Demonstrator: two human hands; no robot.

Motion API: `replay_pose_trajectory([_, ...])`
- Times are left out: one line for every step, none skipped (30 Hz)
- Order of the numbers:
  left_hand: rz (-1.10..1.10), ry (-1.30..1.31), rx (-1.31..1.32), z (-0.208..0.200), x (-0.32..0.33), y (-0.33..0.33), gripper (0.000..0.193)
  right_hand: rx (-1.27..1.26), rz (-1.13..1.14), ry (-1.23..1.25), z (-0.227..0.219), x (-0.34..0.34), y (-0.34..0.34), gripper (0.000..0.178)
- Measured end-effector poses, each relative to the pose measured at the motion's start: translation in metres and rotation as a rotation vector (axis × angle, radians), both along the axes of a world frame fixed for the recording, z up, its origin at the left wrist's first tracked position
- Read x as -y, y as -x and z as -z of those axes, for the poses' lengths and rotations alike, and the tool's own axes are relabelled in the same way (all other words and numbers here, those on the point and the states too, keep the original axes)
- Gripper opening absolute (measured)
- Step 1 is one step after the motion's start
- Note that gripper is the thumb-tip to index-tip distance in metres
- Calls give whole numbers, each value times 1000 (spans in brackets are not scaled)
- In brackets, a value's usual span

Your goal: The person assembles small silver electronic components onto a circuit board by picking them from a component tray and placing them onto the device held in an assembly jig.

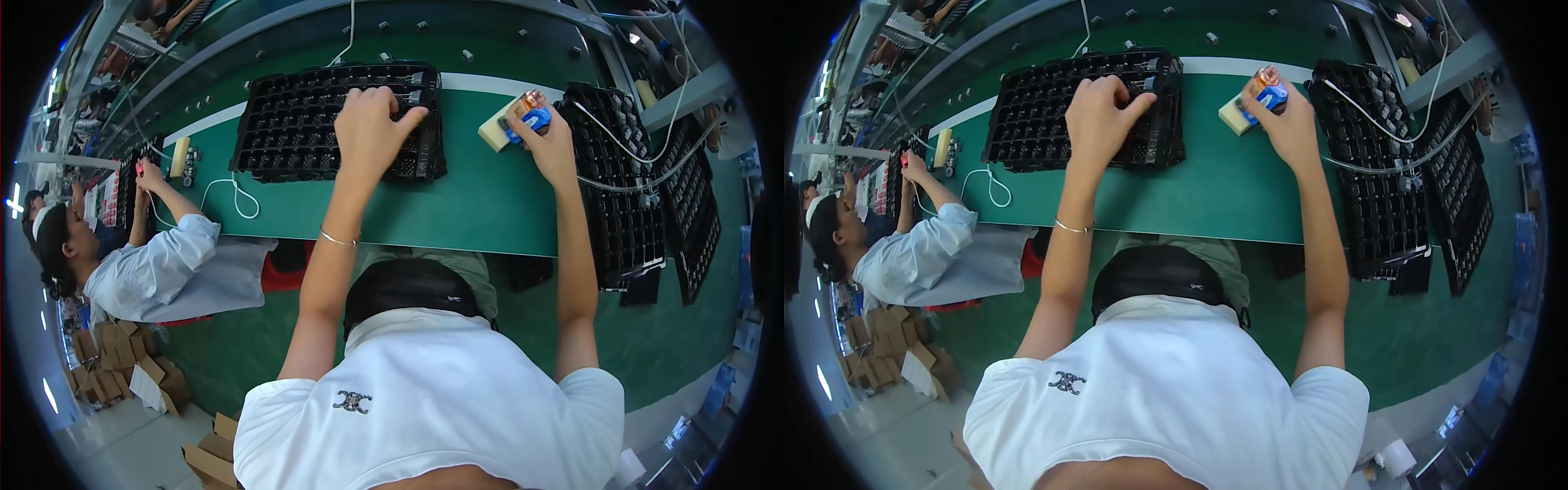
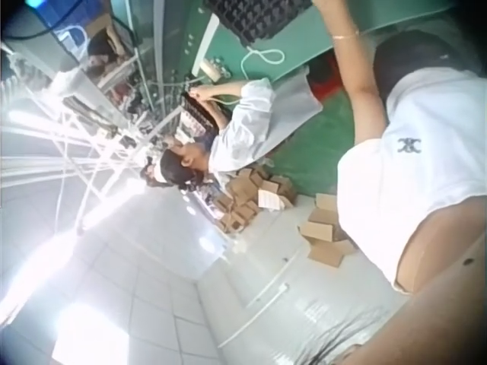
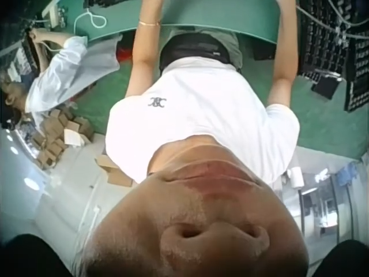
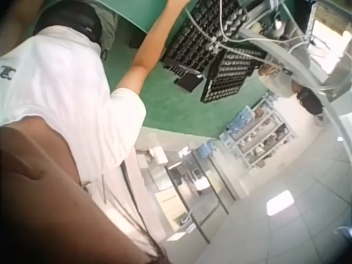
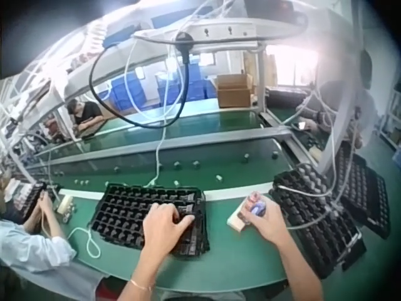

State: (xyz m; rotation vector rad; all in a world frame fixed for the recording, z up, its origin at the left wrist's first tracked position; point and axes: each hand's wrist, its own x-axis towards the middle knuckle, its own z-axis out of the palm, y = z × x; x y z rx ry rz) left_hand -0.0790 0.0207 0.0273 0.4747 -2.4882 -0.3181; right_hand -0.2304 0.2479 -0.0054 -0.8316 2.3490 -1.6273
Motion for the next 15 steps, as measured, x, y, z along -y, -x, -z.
replay_pose_trajectory([-50,55,83,3,7,-1,44,2,-1,-1,4,0,-2,37])
replay_pose_trajectory([-77,90,172,4,8,2,47,-219,123,-162,10,1,-1,38])
replay_pose_trajectory([-70,89,170,4,6,5,47,-439,247,-325,13,1,-1,39])
replay_pose_trajectory([-85,45,238,5,4,10,47,-402,273,-323,17,1,-2,41])
replay_pose_trajectory([-99,1,307,6,1,13,47,-400,281,-327,16,2,-3,41])
replay_pose_trajectory([-92,5,283,7,2,13,46,-411,288,-329,16,2,-5,41])
replay_pose_trajectory([-83,9,260,7,5,12,46,-423,297,-332,16,3,-5,41])
replay_pose_trajectory([-90,-62,333,1,4,12,44,-448,306,-315,21,2,-2,40])
replay_pose_trajectory([-53,-71,306,-1,5,11,42,-447,327,-326,23,2,-1,40])
replay_pose_trajectory([-66,-110,354,-3,7,9,40,-439,335,-324,24,4,-2,40])
replay_pose_trajectory([-82,-148,404,-9,6,8,38,-431,340,-321,26,7,-3,40])
replay_pose_trajectory([-107,-177,405,-10,5,10,36,-454,332,-282,28,7,-2,40])
replay_pose_trajectory([-89,-179,405,-10,2,12,36,-453,348,-291,27,5,-1,40])
replay_pose_trajectory([-108,-187,376,-10,3,11,35,-434,347,-314,26,6,-2,41])
replay_pose_trajectory([-128,-195,348,-10,2,11,35,-413,344,-336,26,7,-2,41])
